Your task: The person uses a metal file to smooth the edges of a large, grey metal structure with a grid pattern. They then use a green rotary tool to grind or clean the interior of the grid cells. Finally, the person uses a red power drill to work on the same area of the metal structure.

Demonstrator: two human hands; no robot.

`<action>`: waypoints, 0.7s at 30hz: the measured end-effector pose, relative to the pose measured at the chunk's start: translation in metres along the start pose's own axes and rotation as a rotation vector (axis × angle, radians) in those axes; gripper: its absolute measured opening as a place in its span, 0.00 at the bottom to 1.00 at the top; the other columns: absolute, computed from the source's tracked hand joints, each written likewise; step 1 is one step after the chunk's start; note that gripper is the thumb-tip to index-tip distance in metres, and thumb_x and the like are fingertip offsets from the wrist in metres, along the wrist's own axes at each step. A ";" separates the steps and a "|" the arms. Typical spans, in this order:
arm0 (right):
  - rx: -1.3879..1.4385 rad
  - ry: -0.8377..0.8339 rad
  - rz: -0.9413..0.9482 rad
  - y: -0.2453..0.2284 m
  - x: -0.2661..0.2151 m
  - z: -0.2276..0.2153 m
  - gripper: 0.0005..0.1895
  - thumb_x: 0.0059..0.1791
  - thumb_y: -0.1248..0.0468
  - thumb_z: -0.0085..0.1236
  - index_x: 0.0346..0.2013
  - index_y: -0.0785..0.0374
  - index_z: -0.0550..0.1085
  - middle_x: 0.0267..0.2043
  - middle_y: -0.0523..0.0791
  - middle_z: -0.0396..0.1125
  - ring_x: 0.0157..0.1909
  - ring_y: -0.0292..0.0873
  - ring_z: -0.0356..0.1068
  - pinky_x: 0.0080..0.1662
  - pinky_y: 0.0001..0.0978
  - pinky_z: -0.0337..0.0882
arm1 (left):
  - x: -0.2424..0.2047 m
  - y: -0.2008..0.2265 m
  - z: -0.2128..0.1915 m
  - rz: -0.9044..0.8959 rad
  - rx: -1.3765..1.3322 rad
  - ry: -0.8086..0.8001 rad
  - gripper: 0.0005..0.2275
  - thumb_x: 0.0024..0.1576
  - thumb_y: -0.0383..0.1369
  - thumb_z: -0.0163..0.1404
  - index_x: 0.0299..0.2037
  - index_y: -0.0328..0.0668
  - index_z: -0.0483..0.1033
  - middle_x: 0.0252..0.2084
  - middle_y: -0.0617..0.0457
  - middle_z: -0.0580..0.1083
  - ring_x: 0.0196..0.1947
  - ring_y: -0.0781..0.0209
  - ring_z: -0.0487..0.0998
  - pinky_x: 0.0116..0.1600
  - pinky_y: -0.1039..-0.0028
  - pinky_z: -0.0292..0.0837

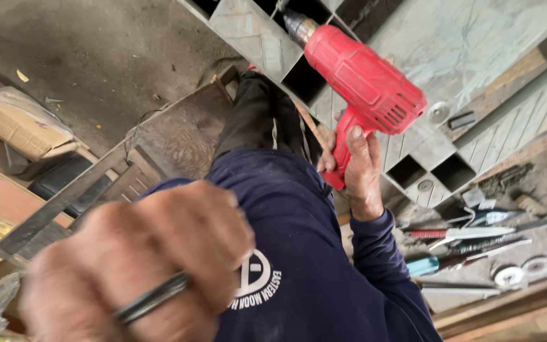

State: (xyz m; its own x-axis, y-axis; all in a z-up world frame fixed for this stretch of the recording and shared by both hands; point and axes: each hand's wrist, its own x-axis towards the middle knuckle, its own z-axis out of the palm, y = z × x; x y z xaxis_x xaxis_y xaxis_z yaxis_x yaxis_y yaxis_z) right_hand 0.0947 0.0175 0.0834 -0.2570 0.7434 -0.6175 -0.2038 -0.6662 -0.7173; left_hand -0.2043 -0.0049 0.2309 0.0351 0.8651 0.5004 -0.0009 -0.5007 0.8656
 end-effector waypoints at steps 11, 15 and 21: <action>-0.008 -0.071 -0.006 0.003 0.009 -0.021 0.35 0.56 0.43 0.53 0.61 0.72 0.62 0.37 0.49 0.62 0.25 0.38 0.63 0.30 0.36 0.73 | -0.022 -0.007 0.043 -0.067 0.080 0.147 0.10 0.69 0.31 0.50 0.56 0.34 0.77 0.33 0.55 0.75 0.26 0.70 0.76 0.29 0.81 0.71; -0.011 -0.096 -0.021 0.001 0.009 -0.023 0.35 0.56 0.42 0.52 0.61 0.71 0.62 0.38 0.49 0.62 0.25 0.38 0.63 0.30 0.36 0.73 | -0.030 -0.022 0.054 -0.147 0.114 0.246 0.11 0.70 0.32 0.49 0.56 0.34 0.77 0.32 0.56 0.75 0.24 0.71 0.75 0.27 0.82 0.70; -0.024 -0.058 -0.026 0.006 0.004 -0.014 0.35 0.56 0.44 0.54 0.63 0.71 0.60 0.38 0.49 0.62 0.26 0.39 0.62 0.32 0.36 0.72 | -0.079 -0.118 0.127 -0.820 -0.148 0.583 0.09 0.67 0.28 0.50 0.54 0.31 0.76 0.40 0.57 0.75 0.37 0.73 0.72 0.43 0.80 0.69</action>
State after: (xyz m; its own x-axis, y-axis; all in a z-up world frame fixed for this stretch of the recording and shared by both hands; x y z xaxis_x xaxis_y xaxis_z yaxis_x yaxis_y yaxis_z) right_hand 0.1060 0.0171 0.0724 -0.3065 0.7556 -0.5789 -0.1891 -0.6444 -0.7410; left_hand -0.0801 -0.0185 0.0871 -0.4120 0.8403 -0.3524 -0.3206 0.2283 0.9193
